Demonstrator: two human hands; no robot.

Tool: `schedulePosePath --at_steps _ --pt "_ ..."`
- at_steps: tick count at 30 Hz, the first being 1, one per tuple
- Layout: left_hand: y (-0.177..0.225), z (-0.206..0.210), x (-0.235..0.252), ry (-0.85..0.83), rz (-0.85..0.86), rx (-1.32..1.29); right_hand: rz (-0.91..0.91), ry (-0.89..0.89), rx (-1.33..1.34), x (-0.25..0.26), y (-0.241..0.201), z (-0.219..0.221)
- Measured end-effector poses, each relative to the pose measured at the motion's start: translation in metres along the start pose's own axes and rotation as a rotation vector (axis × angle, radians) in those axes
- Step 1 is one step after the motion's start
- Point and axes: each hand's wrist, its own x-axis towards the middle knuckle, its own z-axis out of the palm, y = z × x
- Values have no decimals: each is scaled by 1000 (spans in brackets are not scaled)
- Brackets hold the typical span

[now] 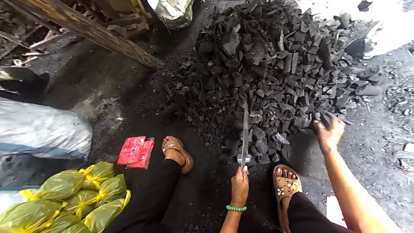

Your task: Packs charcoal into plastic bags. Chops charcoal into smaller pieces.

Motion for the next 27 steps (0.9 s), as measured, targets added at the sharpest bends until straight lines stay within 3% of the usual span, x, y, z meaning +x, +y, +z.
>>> schedulePosePath --at_steps 1,3,6,10,14,16,21,22,24,26,27 --pt "2 0 -3 -33 56 84 187 66 -58 4 15 -10" --pt "9 3 -7 -142 119 237 419 26 -69 8 45 -15" --pt "13 12 -11 -306 183 440 455 -56 -8 5 60 -2" --pt "9 8 -10 -382 97 563 398 5 -39 -4 47 3" --pt "-2 -2 -9 -329 -65 529 161 28 79 -16 38 -3" --pt "-4 -2 -12 -331 -106 483 30 -71 153 -28 33 -4" --pt "1 10 -18 -229 -96 312 -107 -543 208 -41 8 5" --pt "3 12 -19 -188 -78 269 -114 -506 209 -33 5 4" --pt "6 15 -20 -109 -79 185 -79 -258 115 -11 10 -4" --pt "10 12 -15 -56 -124 127 84 -19 -33 16 20 -11" --pt "12 9 -12 -35 -142 109 200 1 -93 29 26 -15"
